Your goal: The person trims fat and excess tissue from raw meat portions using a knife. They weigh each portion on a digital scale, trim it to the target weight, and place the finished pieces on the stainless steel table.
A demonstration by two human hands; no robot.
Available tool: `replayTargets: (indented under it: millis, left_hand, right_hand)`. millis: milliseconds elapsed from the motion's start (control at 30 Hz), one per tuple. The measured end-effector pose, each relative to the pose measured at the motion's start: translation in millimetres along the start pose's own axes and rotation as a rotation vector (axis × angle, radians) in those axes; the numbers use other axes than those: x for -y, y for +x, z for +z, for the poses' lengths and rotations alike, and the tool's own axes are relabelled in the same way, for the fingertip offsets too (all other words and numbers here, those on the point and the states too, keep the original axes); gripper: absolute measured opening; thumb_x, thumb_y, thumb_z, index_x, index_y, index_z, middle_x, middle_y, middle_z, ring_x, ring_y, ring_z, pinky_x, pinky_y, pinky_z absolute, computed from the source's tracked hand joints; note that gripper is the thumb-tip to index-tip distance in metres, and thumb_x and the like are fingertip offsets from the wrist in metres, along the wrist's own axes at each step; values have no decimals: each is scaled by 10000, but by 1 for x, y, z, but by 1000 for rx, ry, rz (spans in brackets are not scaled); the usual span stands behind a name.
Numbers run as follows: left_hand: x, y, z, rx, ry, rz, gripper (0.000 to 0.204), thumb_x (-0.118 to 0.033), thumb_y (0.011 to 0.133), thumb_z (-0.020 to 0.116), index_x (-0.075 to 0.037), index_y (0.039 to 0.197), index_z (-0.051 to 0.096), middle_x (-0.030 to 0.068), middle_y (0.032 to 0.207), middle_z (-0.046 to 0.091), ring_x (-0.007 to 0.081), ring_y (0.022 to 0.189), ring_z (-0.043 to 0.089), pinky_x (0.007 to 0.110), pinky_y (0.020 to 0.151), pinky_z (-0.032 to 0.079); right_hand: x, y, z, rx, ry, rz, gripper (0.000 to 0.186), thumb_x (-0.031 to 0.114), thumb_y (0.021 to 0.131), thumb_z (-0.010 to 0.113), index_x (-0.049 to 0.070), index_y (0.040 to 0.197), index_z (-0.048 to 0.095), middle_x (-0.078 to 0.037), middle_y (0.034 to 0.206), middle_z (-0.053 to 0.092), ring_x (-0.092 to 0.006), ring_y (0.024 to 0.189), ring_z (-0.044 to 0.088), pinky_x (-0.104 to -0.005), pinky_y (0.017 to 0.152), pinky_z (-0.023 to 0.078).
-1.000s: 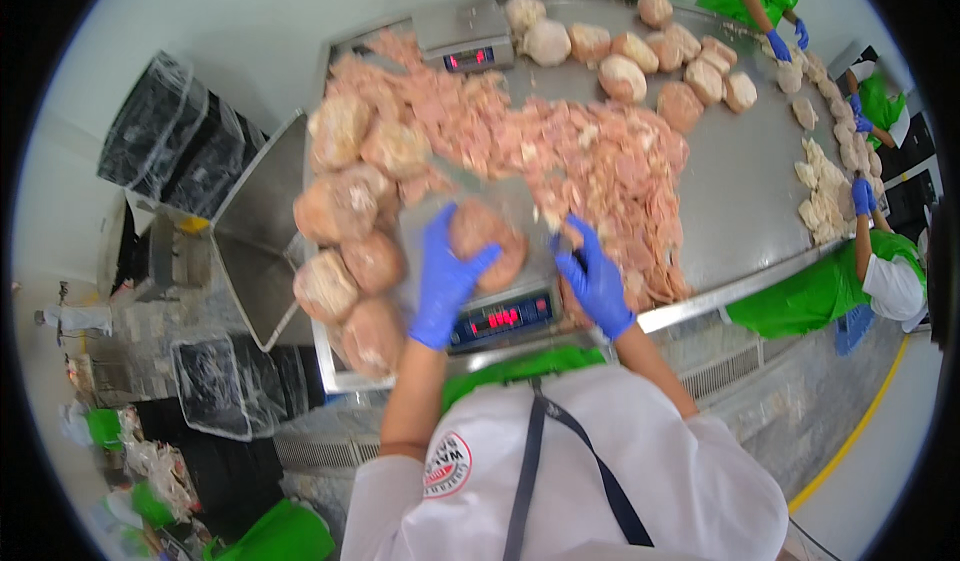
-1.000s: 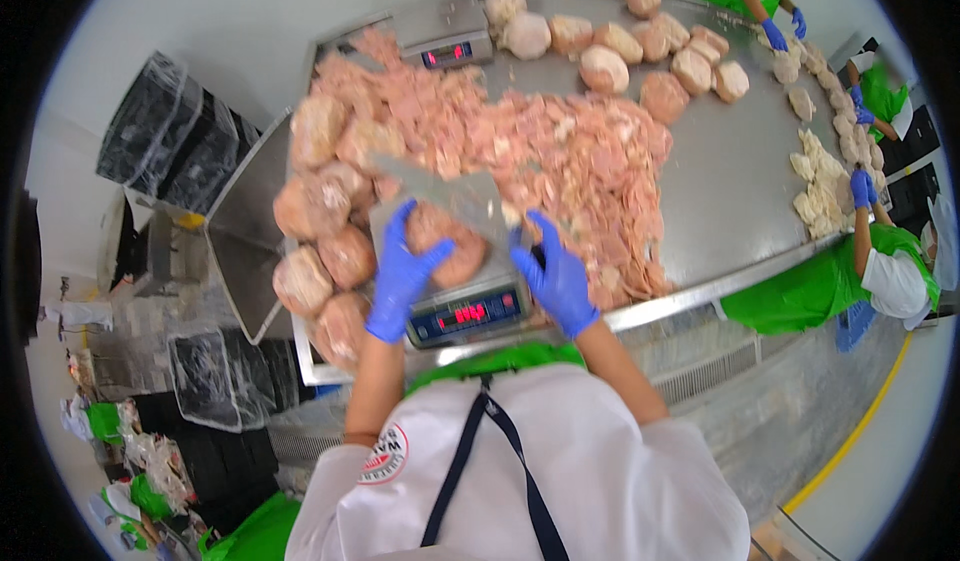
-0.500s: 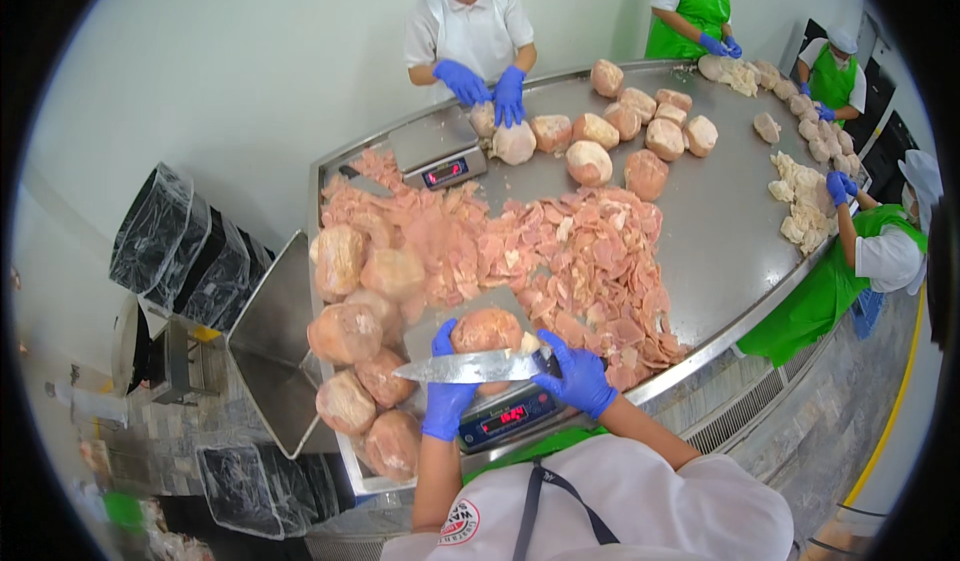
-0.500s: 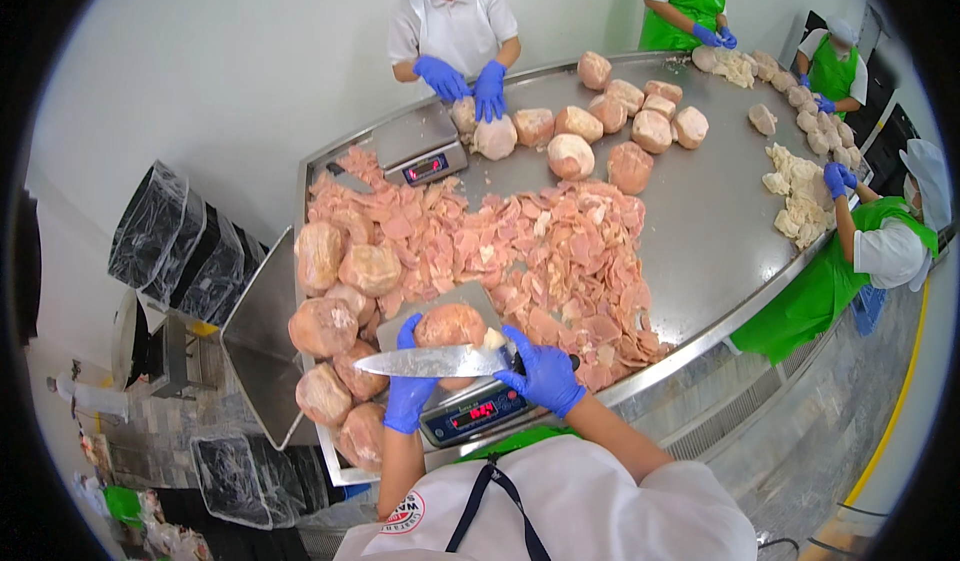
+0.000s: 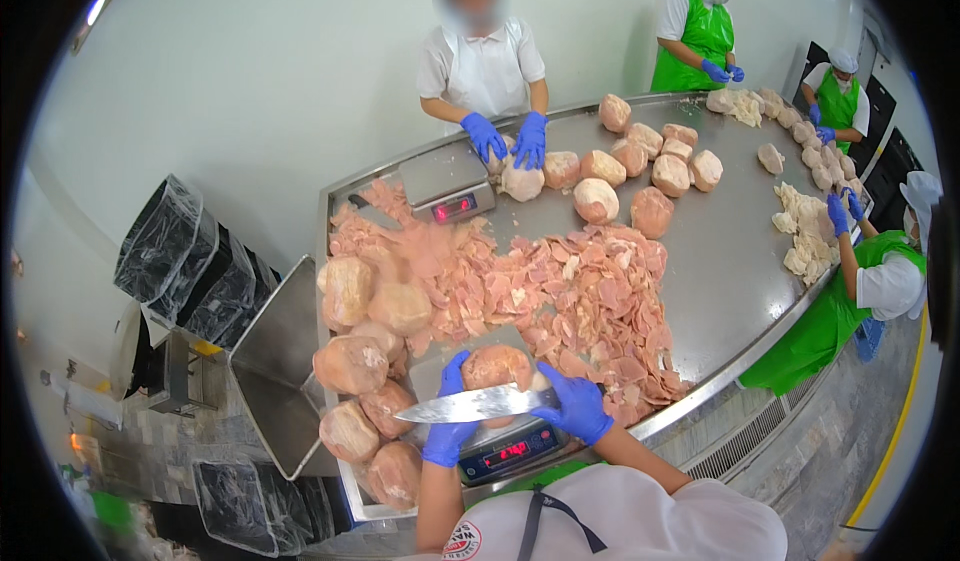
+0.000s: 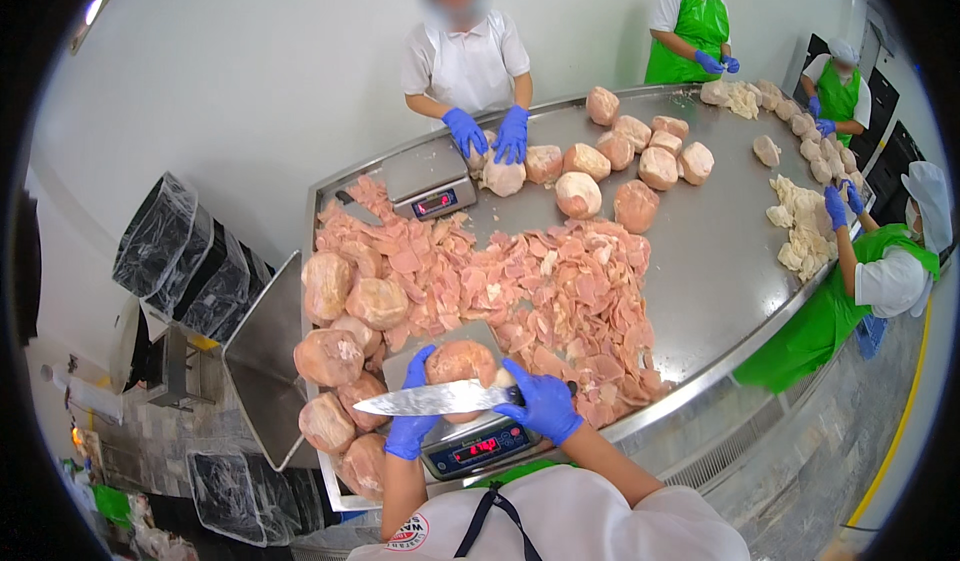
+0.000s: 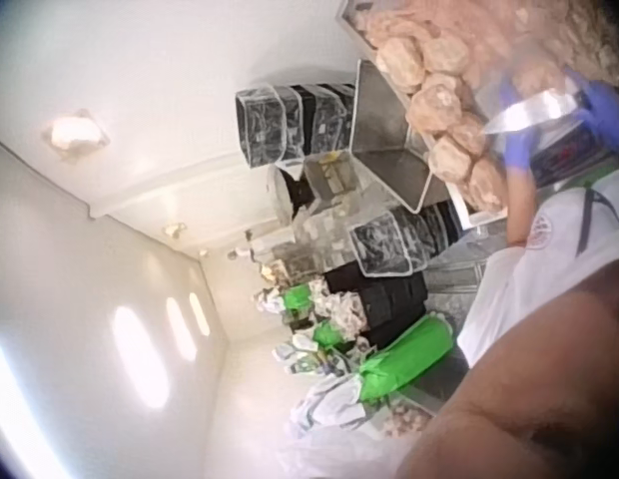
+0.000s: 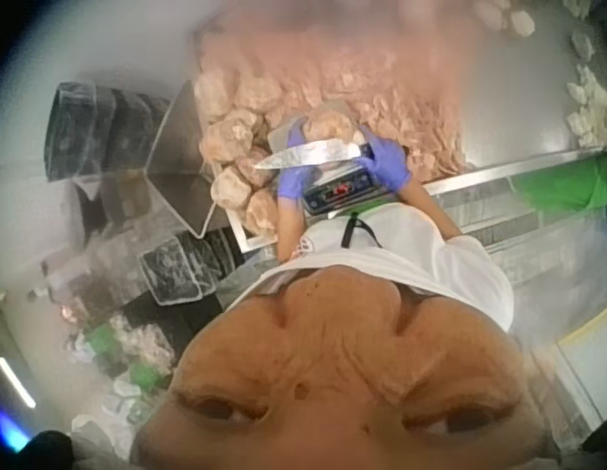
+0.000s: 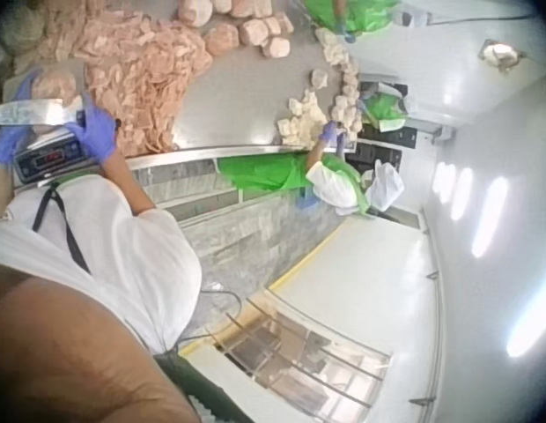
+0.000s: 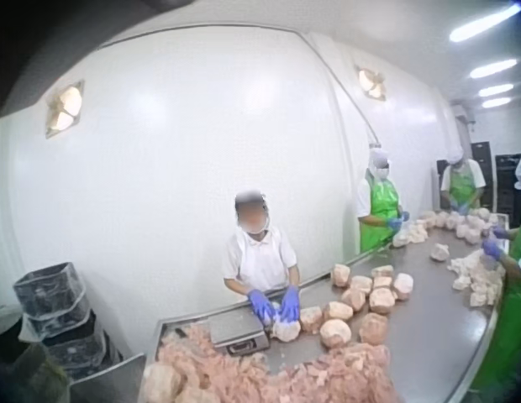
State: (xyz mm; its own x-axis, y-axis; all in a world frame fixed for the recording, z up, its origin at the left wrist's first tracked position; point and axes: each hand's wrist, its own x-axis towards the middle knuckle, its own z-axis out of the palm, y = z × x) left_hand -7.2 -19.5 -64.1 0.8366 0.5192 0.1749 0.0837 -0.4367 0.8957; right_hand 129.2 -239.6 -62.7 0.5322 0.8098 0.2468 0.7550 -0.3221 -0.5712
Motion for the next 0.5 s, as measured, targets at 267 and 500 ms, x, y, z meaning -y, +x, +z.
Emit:
replayTargets:
  millis: [267,500]
  left_hand:
    - [-22,6,1,42,6,10,931,-259,719,879,-12,1449,357,191,1378,465,318,1278,496,407,1096,403]
    - [-38,5,0,94,-247,-219,1050,-288,645,924,-27,1474,336,176,1376,465,284,1285,491,399,1091,411]
  right_hand:
    - [-13,6,4,-43,18,-23,865,608,778,723,110,1438,468,-129,817,677,-299,689,667,-433,656,525]
    - [11,20,17,-65,113,100,870,619,806,696,110,1458,428,-106,732,675,-314,624,667,-432,594,533]
